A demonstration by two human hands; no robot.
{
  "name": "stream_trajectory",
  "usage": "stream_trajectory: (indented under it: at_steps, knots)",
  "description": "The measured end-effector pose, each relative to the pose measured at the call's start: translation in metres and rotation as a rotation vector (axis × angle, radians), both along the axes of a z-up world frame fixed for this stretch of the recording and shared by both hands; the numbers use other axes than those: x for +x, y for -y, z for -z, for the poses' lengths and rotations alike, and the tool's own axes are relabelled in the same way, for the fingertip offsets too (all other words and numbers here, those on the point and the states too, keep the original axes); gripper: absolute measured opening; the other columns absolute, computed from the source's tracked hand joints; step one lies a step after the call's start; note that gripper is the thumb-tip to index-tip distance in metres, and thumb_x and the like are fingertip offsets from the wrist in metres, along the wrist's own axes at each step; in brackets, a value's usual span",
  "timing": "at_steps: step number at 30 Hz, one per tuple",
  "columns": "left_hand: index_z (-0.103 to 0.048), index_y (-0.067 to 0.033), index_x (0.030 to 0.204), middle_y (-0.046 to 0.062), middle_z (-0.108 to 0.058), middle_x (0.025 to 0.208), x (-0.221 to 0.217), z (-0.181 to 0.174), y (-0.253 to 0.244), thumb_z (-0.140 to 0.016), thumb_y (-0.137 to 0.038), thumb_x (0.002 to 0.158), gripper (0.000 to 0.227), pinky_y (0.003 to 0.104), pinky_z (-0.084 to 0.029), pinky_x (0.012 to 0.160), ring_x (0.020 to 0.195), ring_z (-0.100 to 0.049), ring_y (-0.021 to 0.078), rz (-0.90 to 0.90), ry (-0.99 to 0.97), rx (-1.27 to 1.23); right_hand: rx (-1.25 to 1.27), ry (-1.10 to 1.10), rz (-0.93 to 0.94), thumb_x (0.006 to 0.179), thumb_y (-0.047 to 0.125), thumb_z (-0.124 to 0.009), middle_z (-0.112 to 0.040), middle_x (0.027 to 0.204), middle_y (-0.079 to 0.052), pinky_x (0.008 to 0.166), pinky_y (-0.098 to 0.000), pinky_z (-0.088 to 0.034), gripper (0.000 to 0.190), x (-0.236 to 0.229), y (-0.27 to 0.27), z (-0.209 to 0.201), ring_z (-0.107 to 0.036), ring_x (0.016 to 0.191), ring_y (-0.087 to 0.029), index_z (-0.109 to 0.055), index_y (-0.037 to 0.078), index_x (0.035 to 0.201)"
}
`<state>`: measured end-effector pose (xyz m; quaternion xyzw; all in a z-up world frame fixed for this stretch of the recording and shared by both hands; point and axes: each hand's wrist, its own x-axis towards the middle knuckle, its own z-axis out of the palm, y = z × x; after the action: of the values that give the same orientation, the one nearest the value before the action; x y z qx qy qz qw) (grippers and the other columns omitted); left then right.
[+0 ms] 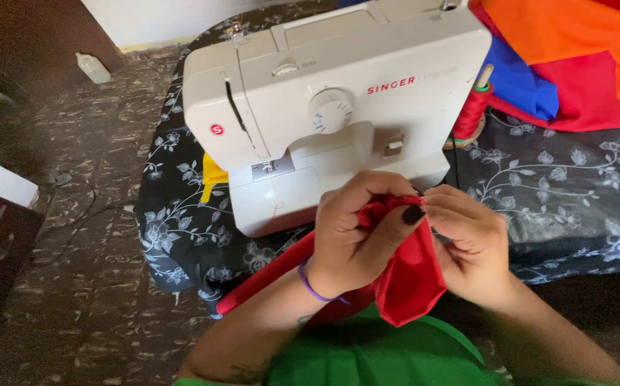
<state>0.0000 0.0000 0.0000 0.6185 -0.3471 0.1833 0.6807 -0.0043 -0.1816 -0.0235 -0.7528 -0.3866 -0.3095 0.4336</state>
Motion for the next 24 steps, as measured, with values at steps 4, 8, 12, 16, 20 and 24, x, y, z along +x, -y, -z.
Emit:
stream_trajectory:
  at_steps: [4, 8, 12, 16, 20, 24]
  knots:
    - [-0.064, -0.01, 0.115, 0.003, -0.074, 0.102, 0.029, 0.012, 0.054, -0.065, -0.02, 0.11, 0.012, 0.03, -0.058, 0.082, 0.085, -0.071, 0.0182, -0.112, 0.135, 0.057, 0.009, -0.067, 0.064, 0.103, 0.019, -0.06, -0.07, 0.094, -0.014, 0.077, -0.0363, -0.054, 0.024, 0.023, 0.057, 0.007, -0.067, 0.082, -0.028, -0.07, -0.002, 0.098]
    - [-0.062, -0.0092, 0.119, 0.005, -0.074, 0.106, 0.067, 0.024, 0.11, -0.064, -0.02, 0.111, 0.014, 0.032, -0.06, 0.085, 0.09, -0.074, 0.0212, -0.157, 0.181, 0.052, -0.024, -0.05, 0.175, 0.104, 0.019, -0.064, -0.074, 0.104, -0.017, 0.081, -0.0362, -0.057, 0.022, 0.056, 0.114, 0.01, -0.072, 0.089, -0.028, -0.073, -0.001, 0.109]
    - [-0.061, -0.0071, 0.121, 0.009, -0.074, 0.107, 0.106, 0.033, 0.167, -0.061, -0.02, 0.113, 0.016, 0.034, -0.061, 0.087, 0.093, -0.075, 0.0248, -0.165, 0.193, 0.031, -0.12, -0.007, 0.145, 0.102, 0.027, -0.062, -0.071, 0.098, -0.015, 0.076, -0.038, -0.056, 0.029, 0.09, 0.161, -0.008, -0.069, 0.085, -0.029, -0.073, 0.0, 0.102]
    - [-0.061, -0.007, 0.12, 0.009, -0.073, 0.109, 0.142, 0.035, 0.215, -0.06, -0.022, 0.112, 0.017, 0.035, -0.06, 0.086, 0.093, -0.074, 0.0243, -0.184, 0.14, 0.035, -0.225, 0.02, 0.049, 0.102, 0.031, -0.059, -0.072, 0.097, -0.014, 0.075, -0.0412, -0.055, 0.034, 0.137, 0.21, -0.02, -0.069, 0.083, -0.032, -0.069, -0.001, 0.104]
    - [-0.068, -0.0001, 0.113, 0.015, -0.071, 0.086, 0.175, 0.039, 0.254, -0.067, -0.007, 0.107, 0.01, 0.038, -0.061, 0.07, 0.076, -0.073, 0.0286, -0.184, 0.123, -0.083, -0.231, -0.028, -0.001, 0.089, -0.006, -0.069, -0.068, 0.081, -0.019, 0.065, -0.0495, -0.059, 0.006, 0.168, 0.237, -0.049, -0.068, 0.072, -0.045, -0.071, -0.001, 0.088]
    - [-0.068, 0.0007, 0.114, 0.017, -0.072, 0.088, 0.198, 0.055, 0.283, -0.065, -0.011, 0.109, 0.013, 0.039, -0.06, 0.073, 0.079, -0.074, 0.0316, -0.184, 0.074, -0.064, -0.408, 0.025, 0.211, 0.084, -0.001, -0.074, -0.076, 0.105, -0.025, 0.078, -0.0618, -0.056, 0.028, 0.245, 0.295, -0.038, -0.07, 0.095, -0.054, -0.076, -0.002, 0.113]
